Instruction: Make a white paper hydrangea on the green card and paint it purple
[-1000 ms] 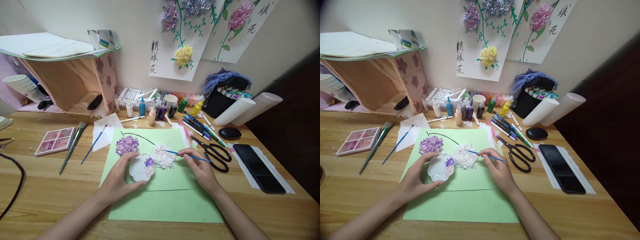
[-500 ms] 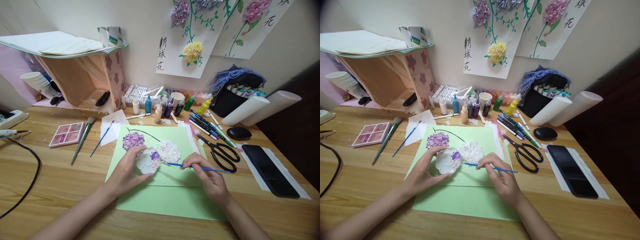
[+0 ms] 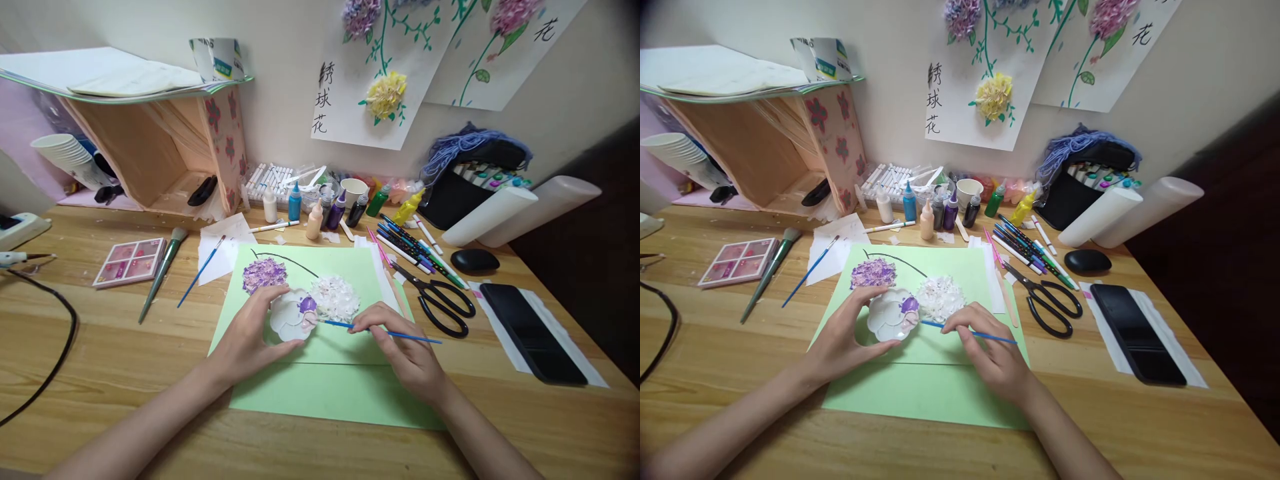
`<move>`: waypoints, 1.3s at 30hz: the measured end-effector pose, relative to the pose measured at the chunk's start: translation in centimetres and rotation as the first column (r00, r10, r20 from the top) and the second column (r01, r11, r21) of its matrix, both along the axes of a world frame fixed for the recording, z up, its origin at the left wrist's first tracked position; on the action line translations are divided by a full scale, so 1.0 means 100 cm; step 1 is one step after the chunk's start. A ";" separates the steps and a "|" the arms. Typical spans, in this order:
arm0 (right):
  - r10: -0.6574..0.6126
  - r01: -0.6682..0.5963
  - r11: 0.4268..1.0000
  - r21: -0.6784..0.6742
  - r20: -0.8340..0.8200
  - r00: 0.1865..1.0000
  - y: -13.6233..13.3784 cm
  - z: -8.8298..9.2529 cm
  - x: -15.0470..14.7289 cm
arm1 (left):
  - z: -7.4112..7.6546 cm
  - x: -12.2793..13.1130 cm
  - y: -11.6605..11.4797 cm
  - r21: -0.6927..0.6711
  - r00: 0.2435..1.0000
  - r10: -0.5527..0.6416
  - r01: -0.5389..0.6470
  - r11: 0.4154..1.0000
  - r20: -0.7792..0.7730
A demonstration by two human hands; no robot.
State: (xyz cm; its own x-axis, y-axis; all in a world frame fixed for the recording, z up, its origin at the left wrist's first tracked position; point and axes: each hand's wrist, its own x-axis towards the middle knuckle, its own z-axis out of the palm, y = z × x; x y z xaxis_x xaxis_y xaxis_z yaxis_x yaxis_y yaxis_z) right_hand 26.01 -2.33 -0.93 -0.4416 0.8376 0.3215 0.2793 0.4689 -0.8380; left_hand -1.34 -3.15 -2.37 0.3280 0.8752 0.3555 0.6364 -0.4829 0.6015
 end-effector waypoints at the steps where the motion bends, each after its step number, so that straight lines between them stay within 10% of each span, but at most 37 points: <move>1: 0.010 -0.010 1.000 -0.010 0.005 1.000 0.000 -0.001 0.000 | -0.001 0.000 0.000 0.002 1.000 -0.003 0.003 1.000 0.000; 9: 0.005 -0.007 0.997 -0.079 -0.032 0.999 0.000 -0.002 0.002 | -0.001 0.000 0.001 0.005 1.000 -0.011 0.011 1.000 -0.003; 15: -0.334 0.330 0.943 -0.051 -0.133 0.933 0.014 -0.007 0.006 | -0.003 0.001 0.000 -0.020 1.000 -0.011 0.010 1.000 -0.026; 39: -0.289 0.283 0.955 0.094 0.067 0.955 0.022 -0.015 0.011 | -0.006 0.001 0.000 -0.056 0.999 -0.005 0.004 0.998 -0.034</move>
State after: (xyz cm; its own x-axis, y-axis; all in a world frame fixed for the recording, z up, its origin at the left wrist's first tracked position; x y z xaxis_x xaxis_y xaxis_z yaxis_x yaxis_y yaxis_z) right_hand 27.13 -0.16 -2.41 -0.2142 0.9046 0.3685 0.4751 0.4261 -0.7698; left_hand -1.28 -3.11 -2.98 0.3431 0.8919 0.2945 0.6550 -0.4519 0.6056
